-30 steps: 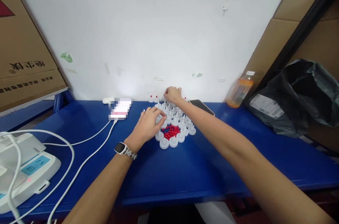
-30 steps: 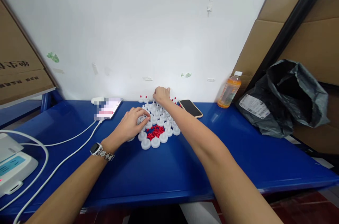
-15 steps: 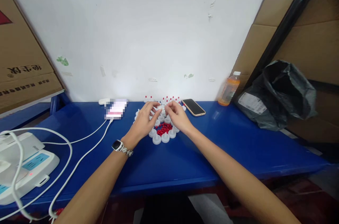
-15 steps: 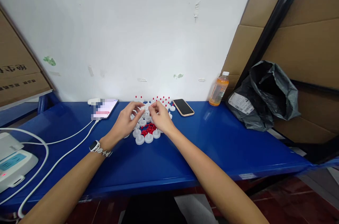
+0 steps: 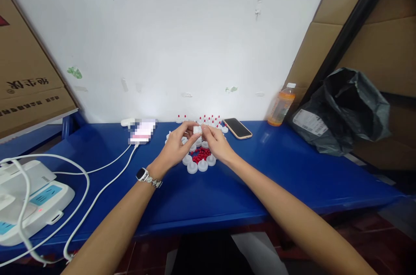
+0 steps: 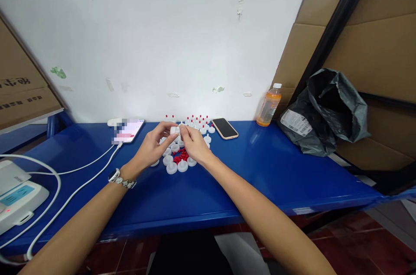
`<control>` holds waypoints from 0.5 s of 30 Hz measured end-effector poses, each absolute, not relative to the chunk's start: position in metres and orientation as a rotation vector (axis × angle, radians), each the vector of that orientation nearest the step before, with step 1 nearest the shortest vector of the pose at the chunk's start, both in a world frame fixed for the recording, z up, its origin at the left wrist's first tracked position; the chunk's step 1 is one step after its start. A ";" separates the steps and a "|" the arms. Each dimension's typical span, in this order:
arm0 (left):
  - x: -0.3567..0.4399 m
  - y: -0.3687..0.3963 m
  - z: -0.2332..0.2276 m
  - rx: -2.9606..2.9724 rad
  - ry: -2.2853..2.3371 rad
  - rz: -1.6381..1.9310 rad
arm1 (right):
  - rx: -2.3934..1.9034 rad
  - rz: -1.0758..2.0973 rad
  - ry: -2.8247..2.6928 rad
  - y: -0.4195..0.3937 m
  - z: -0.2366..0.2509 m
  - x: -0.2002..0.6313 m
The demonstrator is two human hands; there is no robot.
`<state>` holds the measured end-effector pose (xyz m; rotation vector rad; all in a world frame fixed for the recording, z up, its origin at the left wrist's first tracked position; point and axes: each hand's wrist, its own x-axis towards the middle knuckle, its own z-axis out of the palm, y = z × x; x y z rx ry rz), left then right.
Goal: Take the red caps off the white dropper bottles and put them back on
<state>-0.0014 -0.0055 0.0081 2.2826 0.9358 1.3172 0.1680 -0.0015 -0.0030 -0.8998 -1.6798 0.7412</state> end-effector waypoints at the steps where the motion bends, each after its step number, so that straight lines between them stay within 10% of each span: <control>1: -0.001 -0.005 0.008 2.271 0.933 1.323 | -0.899 0.748 -1.660 -0.002 -0.003 0.167; 10: -0.015 -0.008 0.020 2.531 0.892 1.457 | -0.743 1.216 -1.338 -0.002 0.008 0.162; 15: -0.034 0.001 0.023 2.380 1.094 1.497 | -0.961 0.896 -1.619 0.001 0.009 0.181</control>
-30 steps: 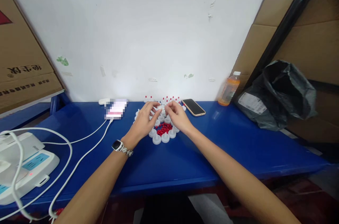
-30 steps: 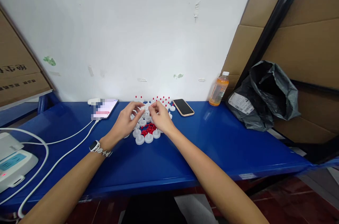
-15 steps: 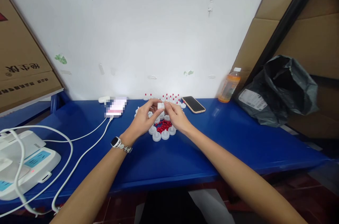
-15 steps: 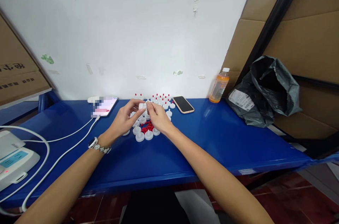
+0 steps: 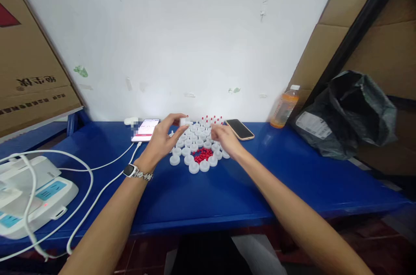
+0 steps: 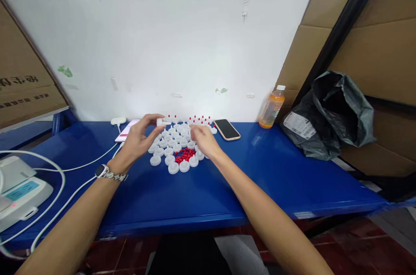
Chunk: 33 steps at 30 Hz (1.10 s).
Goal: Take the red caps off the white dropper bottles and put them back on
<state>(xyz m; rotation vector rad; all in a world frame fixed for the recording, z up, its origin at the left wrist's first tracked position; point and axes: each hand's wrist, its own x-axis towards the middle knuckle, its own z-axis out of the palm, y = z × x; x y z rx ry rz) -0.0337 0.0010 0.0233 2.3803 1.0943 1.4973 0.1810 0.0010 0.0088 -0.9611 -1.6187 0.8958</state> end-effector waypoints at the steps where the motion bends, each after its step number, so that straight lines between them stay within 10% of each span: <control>1: -0.035 0.003 0.021 2.365 1.090 1.419 | -1.019 0.787 -1.771 0.001 0.007 0.183; 15: -0.017 0.003 0.006 2.267 1.128 1.149 | -0.796 0.950 -1.621 0.013 0.004 0.176; 26: -0.028 0.017 -0.009 2.489 1.392 0.907 | -1.518 0.087 -2.035 0.148 0.024 0.162; 33: -0.025 0.015 -0.010 2.505 1.389 0.838 | -1.654 0.094 -2.267 0.175 0.015 0.136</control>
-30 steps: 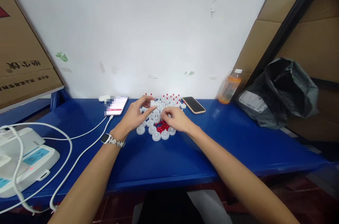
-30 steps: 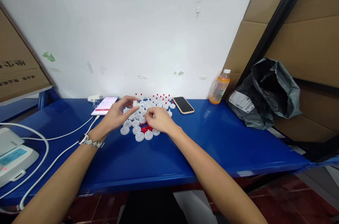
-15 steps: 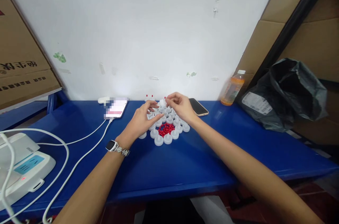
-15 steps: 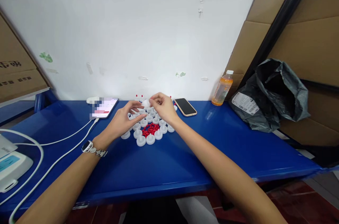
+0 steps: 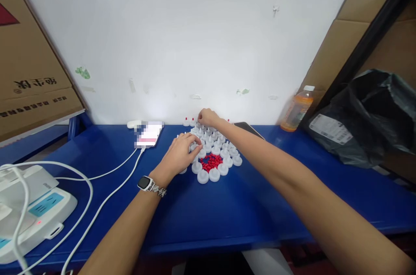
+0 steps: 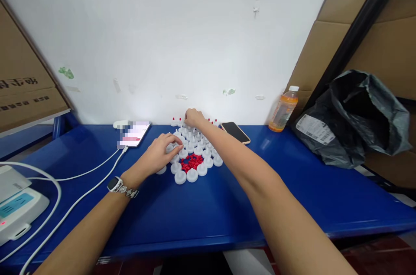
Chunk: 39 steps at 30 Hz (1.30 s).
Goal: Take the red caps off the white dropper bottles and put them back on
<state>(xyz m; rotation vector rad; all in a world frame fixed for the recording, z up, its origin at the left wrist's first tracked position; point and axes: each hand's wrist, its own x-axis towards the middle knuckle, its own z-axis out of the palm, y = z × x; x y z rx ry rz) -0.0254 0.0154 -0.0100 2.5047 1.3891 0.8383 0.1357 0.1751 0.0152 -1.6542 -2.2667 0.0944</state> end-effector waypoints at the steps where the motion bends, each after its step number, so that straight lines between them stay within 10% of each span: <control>1: -0.025 0.015 -0.010 2.505 1.389 0.836 | -1.668 0.109 -2.288 0.178 0.015 0.135; 18: -0.029 0.012 -0.007 2.473 1.507 0.910 | -1.751 0.098 -2.035 0.165 0.022 0.114; 29: -0.012 0.006 -0.004 2.366 1.169 1.253 | -0.988 1.103 -1.466 0.023 0.001 0.166; 39: -0.002 -0.005 0.002 2.357 1.018 1.243 | -1.012 0.758 -1.598 0.009 -0.013 0.161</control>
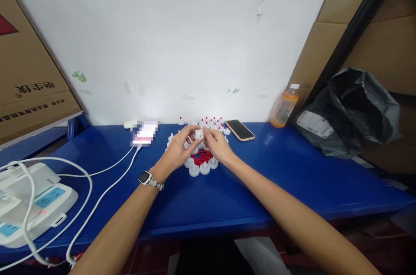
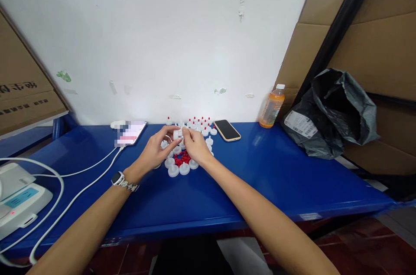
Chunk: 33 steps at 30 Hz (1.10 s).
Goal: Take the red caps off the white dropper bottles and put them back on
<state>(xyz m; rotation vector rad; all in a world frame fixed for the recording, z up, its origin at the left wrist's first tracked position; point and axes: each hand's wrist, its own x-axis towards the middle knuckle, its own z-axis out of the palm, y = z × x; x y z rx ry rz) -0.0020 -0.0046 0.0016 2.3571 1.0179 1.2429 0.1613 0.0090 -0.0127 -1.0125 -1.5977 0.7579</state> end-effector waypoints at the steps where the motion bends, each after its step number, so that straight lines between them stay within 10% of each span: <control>1: -0.002 -0.004 0.001 2.327 1.009 1.243 | -1.010 0.747 -1.593 0.008 -0.012 0.160; 33: -0.043 0.021 -0.015 2.439 1.356 0.910 | -1.127 0.583 -1.705 0.104 0.020 0.148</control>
